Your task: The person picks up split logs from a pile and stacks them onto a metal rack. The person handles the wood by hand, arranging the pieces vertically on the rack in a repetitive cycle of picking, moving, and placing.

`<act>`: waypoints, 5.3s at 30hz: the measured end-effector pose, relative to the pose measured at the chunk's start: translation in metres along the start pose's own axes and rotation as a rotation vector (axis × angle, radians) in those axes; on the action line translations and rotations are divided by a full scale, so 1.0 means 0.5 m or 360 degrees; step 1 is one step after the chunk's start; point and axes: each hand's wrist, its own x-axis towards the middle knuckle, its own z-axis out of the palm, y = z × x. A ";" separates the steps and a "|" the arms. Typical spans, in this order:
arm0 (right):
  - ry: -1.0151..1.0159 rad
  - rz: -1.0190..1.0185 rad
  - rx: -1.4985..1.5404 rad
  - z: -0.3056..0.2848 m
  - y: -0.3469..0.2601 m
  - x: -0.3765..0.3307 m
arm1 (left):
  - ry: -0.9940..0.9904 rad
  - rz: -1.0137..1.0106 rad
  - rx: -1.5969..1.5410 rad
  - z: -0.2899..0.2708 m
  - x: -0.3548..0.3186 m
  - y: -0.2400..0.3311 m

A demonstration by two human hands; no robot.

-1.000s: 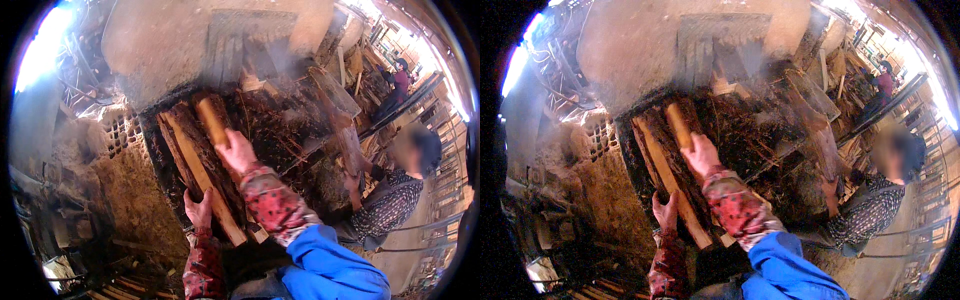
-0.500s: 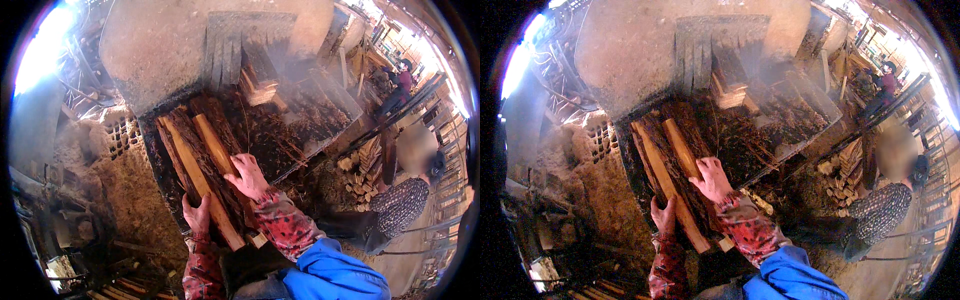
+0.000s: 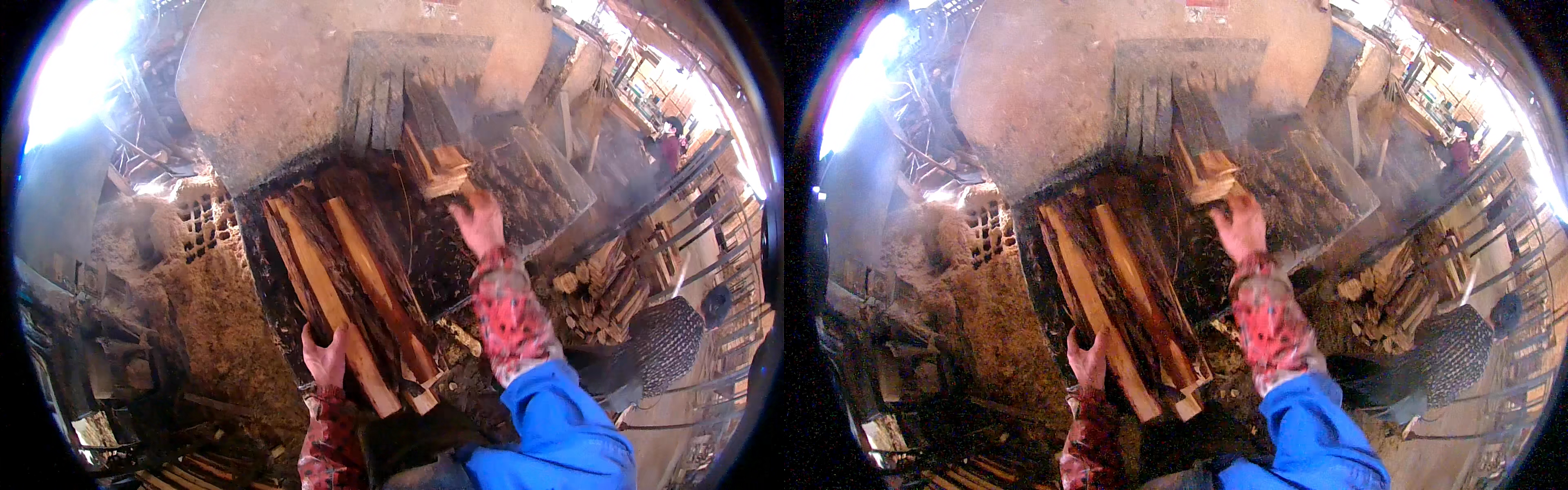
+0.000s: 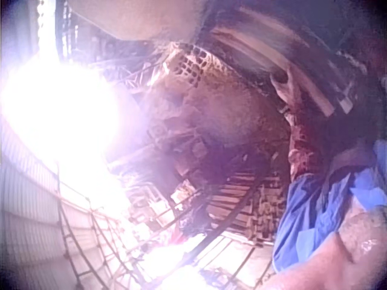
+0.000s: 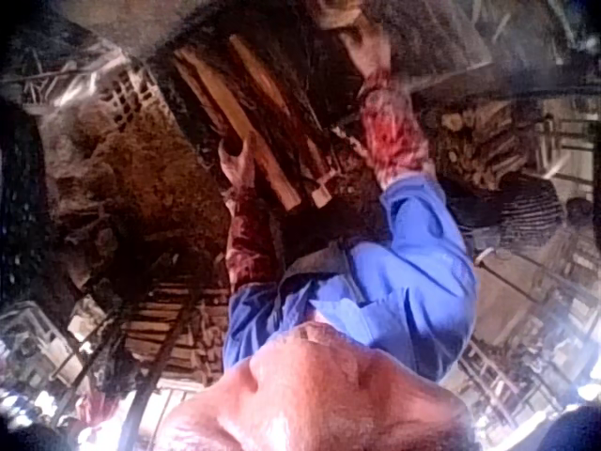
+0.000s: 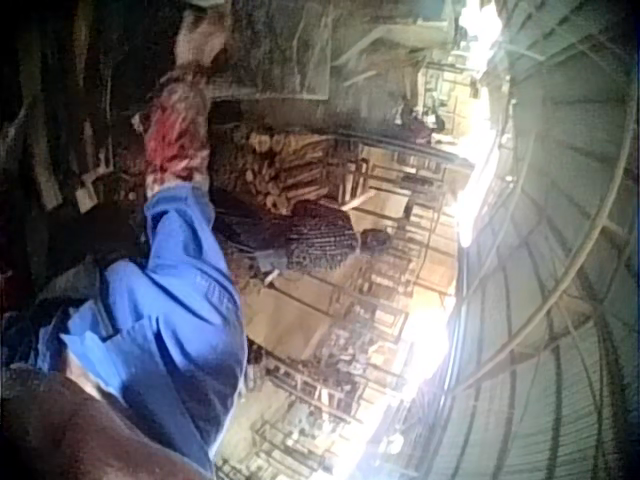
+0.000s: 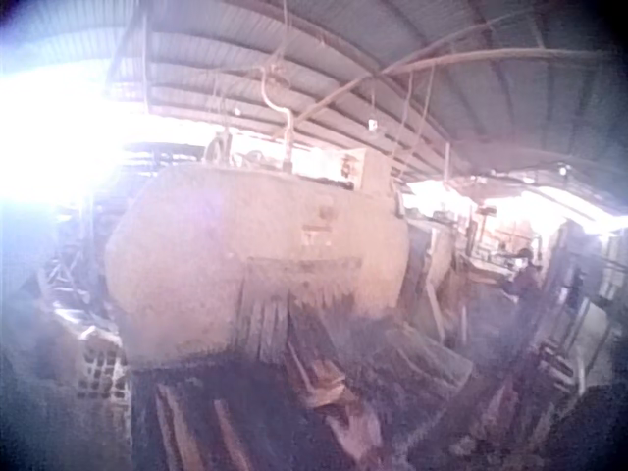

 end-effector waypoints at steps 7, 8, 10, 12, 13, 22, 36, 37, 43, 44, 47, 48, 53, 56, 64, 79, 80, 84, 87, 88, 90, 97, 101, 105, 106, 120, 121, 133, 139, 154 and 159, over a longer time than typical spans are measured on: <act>-0.0646 0.0427 -0.0470 0.072 0.075 0.202 | 0.0084 -0.0035 0.0110 -0.003 -0.005 0.022; -0.0699 0.0441 -0.0487 0.076 0.067 0.215 | 0.0111 -0.0045 0.0012 -0.006 -0.004 0.010; -0.0820 0.0486 -0.0538 0.068 0.050 0.224 | 0.0142 -0.0102 -0.0019 -0.002 -0.008 0.017; -0.0884 0.0486 -0.0598 0.069 0.082 0.230 | 0.0106 -0.0093 0.0095 -0.006 0.001 0.008; -0.0888 0.0459 -0.0632 0.062 0.101 0.233 | 0.0088 -0.0091 0.0145 -0.006 0.002 0.006; -0.0842 0.0581 -0.0230 -0.114 0.118 0.037 | 0.0077 -0.0052 -0.0038 -0.001 -0.004 -0.006; -0.0558 0.0853 0.1032 -0.282 -0.129 -0.422 | 0.0070 -0.0020 -0.0195 -0.009 0.003 -0.014; -0.0552 0.0835 0.1172 -0.288 -0.144 -0.443 | 0.0038 -0.0041 -0.0275 -0.015 0.000 -0.024; -0.0674 0.0781 0.1253 -0.224 -0.254 -0.448 | -0.0005 0.0084 -0.0144 -0.001 0.005 -0.030; -0.0720 0.0687 0.1139 -0.189 -0.255 -0.448 | 0.0032 0.0087 -0.0111 -0.012 0.013 -0.052; -0.0775 0.0563 0.0879 -0.137 -0.294 -0.420 | 0.0091 -0.0037 -0.0084 -0.008 0.011 -0.025; -0.0899 0.0535 0.0648 -0.128 -0.304 -0.415 | 0.0070 -0.0051 -0.0112 -0.007 0.005 -0.011; -0.0886 0.0150 0.0395 -0.137 -0.293 -0.399 | -0.0047 -0.0079 0.0028 0.018 -0.031 0.083; -0.1019 0.0034 0.0361 -0.172 -0.286 -0.328 | -0.0051 -0.0069 -0.0080 0.011 -0.033 0.087; -0.0517 -0.0131 0.0143 0.052 -0.157 -0.175 | 0.0067 -0.0080 0.0376 0.019 -0.032 0.100; -0.1077 0.0144 0.0155 0.119 -0.053 -0.109 | 0.0057 -0.0058 0.0271 0.014 -0.024 0.077; -0.1070 0.0176 0.0204 0.110 -0.052 -0.104 | 0.0031 -0.0049 0.0151 0.013 -0.021 0.069; -0.0985 0.0164 0.0450 0.068 -0.053 -0.109 | -0.0071 -0.0066 -0.0112 0.007 -0.018 0.046; -0.0992 0.0161 0.0621 -0.016 -0.089 -0.130 | -0.0002 -0.0073 0.0146 0.013 -0.028 0.081; -0.0861 -0.0083 0.0500 -0.032 -0.078 -0.163 | 0.0004 -0.0028 0.0111 0.018 -0.029 0.078; -0.0796 -0.0164 0.0254 -0.073 -0.116 -0.218 | 0.0059 -0.0014 0.0199 0.005 -0.016 0.045; -0.0724 -0.0112 0.0317 -0.153 -0.267 -0.349 | 0.0033 -0.0077 0.0083 0.012 -0.020 0.049; -0.0721 -0.0024 0.0451 -0.149 -0.231 -0.342 | 0.0023 0.0000 0.0149 0.008 -0.019 0.052; -0.0728 -0.0034 0.0498 -0.140 -0.224 -0.344 | 0.0002 0.0034 0.0147 0.000 -0.012 0.030; -0.0710 -0.0038 0.0489 -0.141 -0.220 -0.344 | -0.0004 0.0006 0.0206 0.010 -0.018 0.056; -0.0795 0.0807 -0.0265 -0.127 0.285 -0.320 | -0.0046 -0.0030 -0.0179 -0.001 0.003 -0.010; -0.0749 0.0757 -0.0215 -0.117 0.260 -0.342 | -0.0031 -0.0015 -0.0179 -0.007 0.000 -0.012; -0.0524 0.0669 0.0729 -0.118 -0.095 -0.307 | 0.0031 0.0069 0.0053 -0.016 -0.004 -0.028; -0.0524 -0.0126 0.0481 0.029 -0.158 -0.236 | 0.0226 0.0268 0.0850 0.007 -0.038 0.030; -0.0880 0.1176 0.1400 -0.052 0.397 0.042 | -0.0502 0.0661 0.0948 0.616 0.123 0.180; -0.1200 0.0913 0.1373 -0.121 0.349 0.017 | -0.0103 0.0598 0.1608 0.796 0.168 0.141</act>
